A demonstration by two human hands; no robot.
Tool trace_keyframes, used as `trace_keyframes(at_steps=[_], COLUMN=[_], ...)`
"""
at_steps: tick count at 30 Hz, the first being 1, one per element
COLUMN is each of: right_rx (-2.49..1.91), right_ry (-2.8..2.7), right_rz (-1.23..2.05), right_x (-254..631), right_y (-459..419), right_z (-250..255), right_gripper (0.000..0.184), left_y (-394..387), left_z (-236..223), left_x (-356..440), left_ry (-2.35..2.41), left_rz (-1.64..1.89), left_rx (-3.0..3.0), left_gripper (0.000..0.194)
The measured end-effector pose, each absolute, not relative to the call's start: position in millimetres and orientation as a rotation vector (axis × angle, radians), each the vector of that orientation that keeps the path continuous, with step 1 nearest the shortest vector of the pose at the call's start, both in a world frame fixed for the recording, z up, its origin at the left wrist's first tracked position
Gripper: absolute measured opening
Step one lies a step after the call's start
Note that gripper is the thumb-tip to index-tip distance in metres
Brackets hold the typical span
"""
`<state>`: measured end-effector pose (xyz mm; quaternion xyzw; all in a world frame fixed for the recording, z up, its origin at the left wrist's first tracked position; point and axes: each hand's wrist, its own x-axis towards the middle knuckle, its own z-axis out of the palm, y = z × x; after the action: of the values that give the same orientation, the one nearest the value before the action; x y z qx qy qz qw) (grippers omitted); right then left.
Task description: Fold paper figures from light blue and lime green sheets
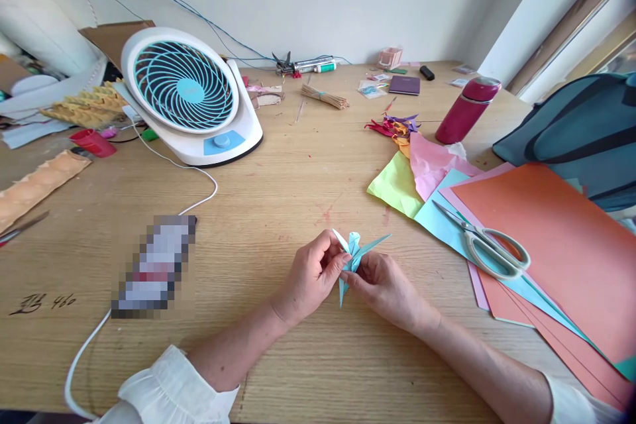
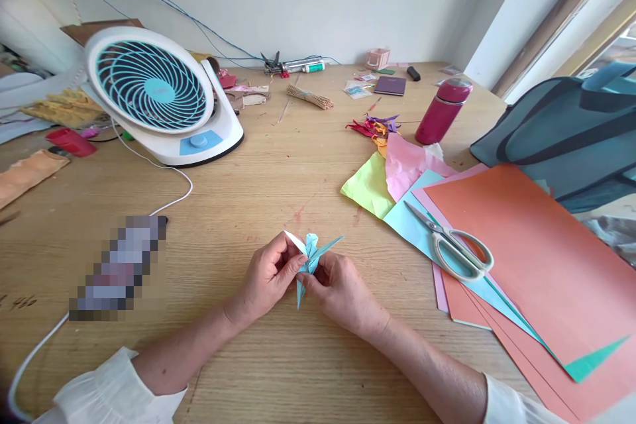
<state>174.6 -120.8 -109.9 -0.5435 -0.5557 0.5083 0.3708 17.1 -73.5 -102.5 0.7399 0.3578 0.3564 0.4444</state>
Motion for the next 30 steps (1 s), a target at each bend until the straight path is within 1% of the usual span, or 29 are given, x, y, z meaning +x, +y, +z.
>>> trace_keyframes(at_steps=[4, 7, 13, 20, 26, 30], right_rx=[-1.287, -1.233, -1.236, -1.258, -1.204, -1.232], right_ry=[-1.369, -1.314, -1.181, -1.157, -1.227, -1.223], right_rz=[1.388, 1.423, 1.384, 1.286, 1.276, 1.284], right_x=[177.7, 183.0, 185.1, 178.2, 176.5, 175.8], right_y=[-120.3, -118.8, -115.7, -118.2, -119.5, -120.0], right_z=[-107.0, -102.6, -106.3, -115.6, -113.2, -113.3], right_gripper=[0.041, 0.043, 0.042, 0.039, 0.034, 0.039], left_y=[-72.4, -70.9, -69.6, -70.8, -70.8, -71.4], left_z=[-101.8, -102.9, -107.0, -106.6, -104.2, -102.5], left_x=[16.5, 15.4, 14.3, 15.7, 17.0, 18.8], left_ry=[0.904, 0.901, 0.898, 0.933, 0.889, 0.849], left_rz=[0.878, 0.883, 0.867, 0.958, 0.843, 0.813], left_rx=[1.783, 1.748, 1.721, 1.671, 1.527, 1.474], left_gripper=[0.018, 0.019, 0.021, 0.016, 0.017, 0.019])
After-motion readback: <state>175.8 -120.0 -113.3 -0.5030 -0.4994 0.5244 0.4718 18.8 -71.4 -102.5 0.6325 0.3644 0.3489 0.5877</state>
